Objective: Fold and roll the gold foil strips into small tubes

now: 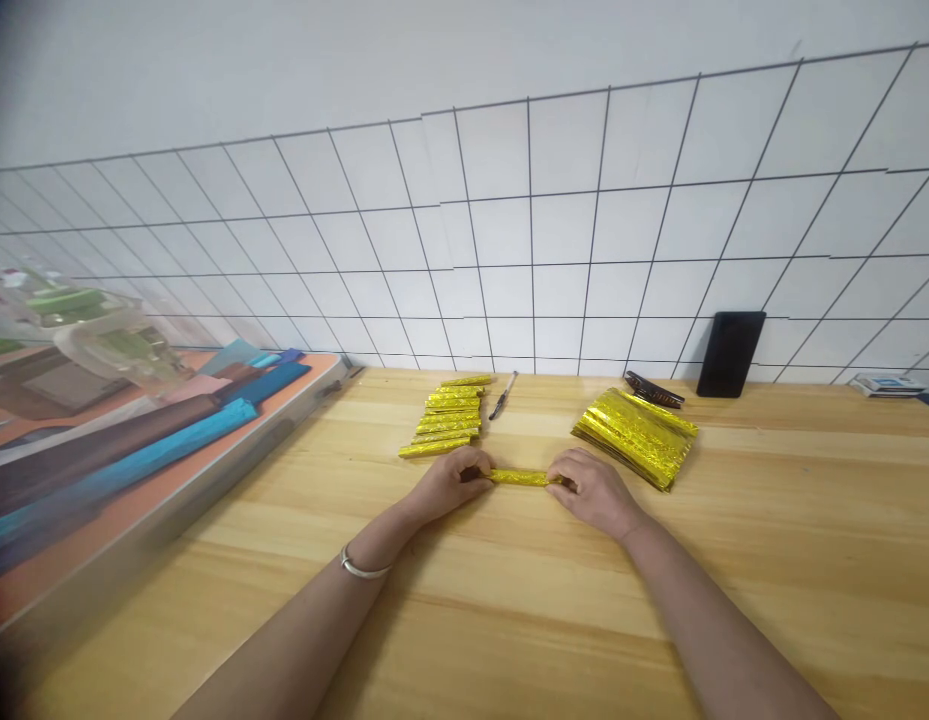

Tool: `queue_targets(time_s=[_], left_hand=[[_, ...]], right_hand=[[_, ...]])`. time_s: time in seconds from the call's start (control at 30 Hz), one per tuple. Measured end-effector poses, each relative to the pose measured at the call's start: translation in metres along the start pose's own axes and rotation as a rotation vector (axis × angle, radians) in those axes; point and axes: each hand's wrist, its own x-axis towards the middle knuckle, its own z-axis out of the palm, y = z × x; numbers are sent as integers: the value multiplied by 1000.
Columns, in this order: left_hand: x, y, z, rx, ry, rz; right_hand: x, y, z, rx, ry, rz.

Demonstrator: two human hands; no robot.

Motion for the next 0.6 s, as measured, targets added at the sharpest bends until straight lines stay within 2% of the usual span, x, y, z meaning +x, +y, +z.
queue_targets(time_s=[0.23, 0.37, 0.47, 0.53, 0.6], left_hand=[[0, -5, 4, -152, 43, -57], [4, 4, 4, -526, 202, -156], [7, 20, 4, -887, 327, -166], [7, 32, 5, -1029, 366, -160], [6, 44, 7, -1099, 352, -159]], right_hand=[[2, -3, 1, 51, 18, 46], [3, -4, 6, 101, 63, 98], [4, -9, 10, 242, 125, 223], [5, -16, 12, 352, 131, 296], [6, -24, 15, 424, 101, 321]])
